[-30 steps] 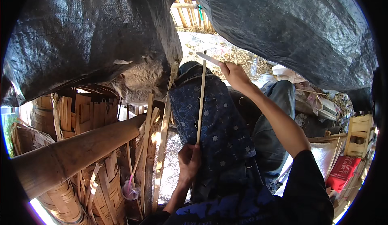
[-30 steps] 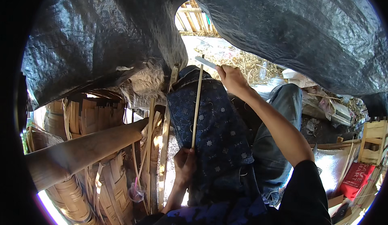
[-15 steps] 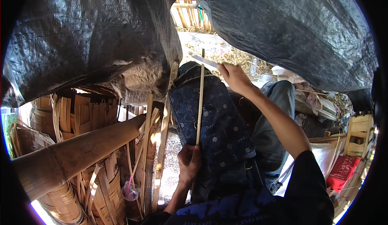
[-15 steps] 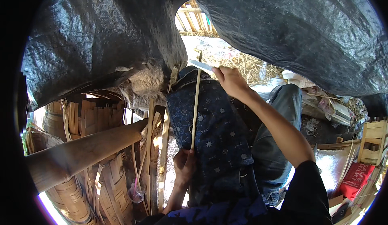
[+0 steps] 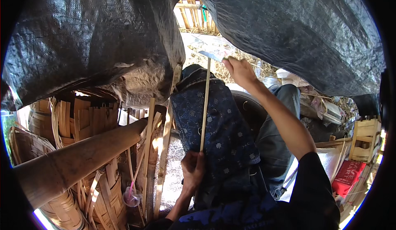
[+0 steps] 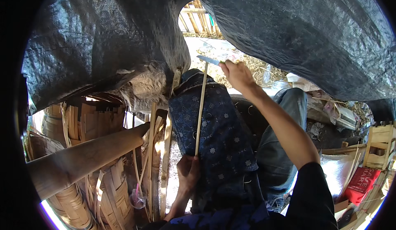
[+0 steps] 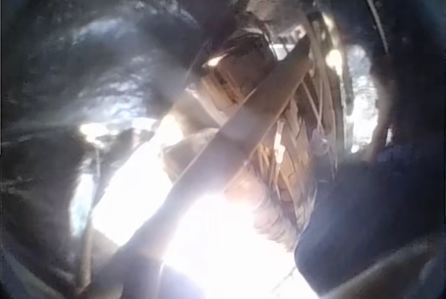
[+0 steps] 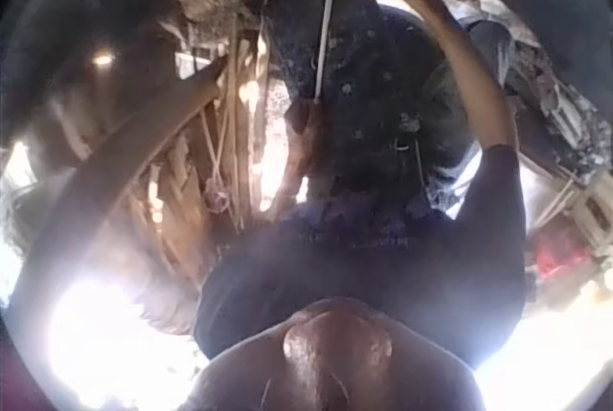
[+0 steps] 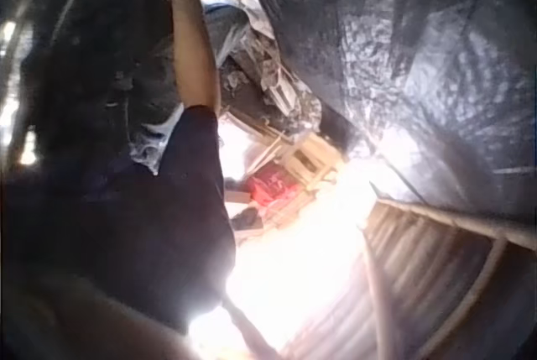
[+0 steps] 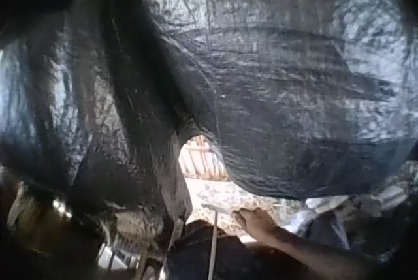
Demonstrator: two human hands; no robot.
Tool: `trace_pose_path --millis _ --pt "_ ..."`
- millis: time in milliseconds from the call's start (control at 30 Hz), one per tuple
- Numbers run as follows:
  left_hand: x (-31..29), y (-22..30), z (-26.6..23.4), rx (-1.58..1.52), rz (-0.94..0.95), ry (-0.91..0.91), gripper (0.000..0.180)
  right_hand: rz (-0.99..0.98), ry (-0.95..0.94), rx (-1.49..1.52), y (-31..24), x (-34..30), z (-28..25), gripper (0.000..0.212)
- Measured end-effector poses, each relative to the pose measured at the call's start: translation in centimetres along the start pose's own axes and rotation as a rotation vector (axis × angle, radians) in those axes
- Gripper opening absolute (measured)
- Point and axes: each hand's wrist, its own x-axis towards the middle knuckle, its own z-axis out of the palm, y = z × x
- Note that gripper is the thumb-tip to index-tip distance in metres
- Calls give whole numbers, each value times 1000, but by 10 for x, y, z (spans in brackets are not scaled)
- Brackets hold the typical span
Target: The person scrapes and shapes a thin wooden stick along its length using a knife.
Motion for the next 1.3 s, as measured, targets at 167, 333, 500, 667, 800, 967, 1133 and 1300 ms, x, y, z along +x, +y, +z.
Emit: trace_pose_path --millis 167,333,500,667,800,967,1133,1300 --pt "2 -11 -3 24 0 32 21 -106 -183 213 -5 -26 15 39" --pt "0 -3 0 27 -29 26 22 -328 -166 154 -13 -66 -4 20" --pt "-1 -3 2 21 -21 30 22 -485 -177 -19 -9 -91 6 19" --pt "-1 -5 1 144 41 59 22 -302 -328 -103 -18 -91 7 17" --pt "-1 -9 1 147 45 68 22 -300 -371 -224 -19 -83 10 21" --pt "-4 2 5 207 79 97 24 -272 -339 -124 -4 -63 23 25" --pt "-8 -6 4 251 109 117 25 454 -419 360 -10 -41 23 59" --pt "-7 -9 7 300 225 151 22 -121 -149 29 22 -50 35 35"
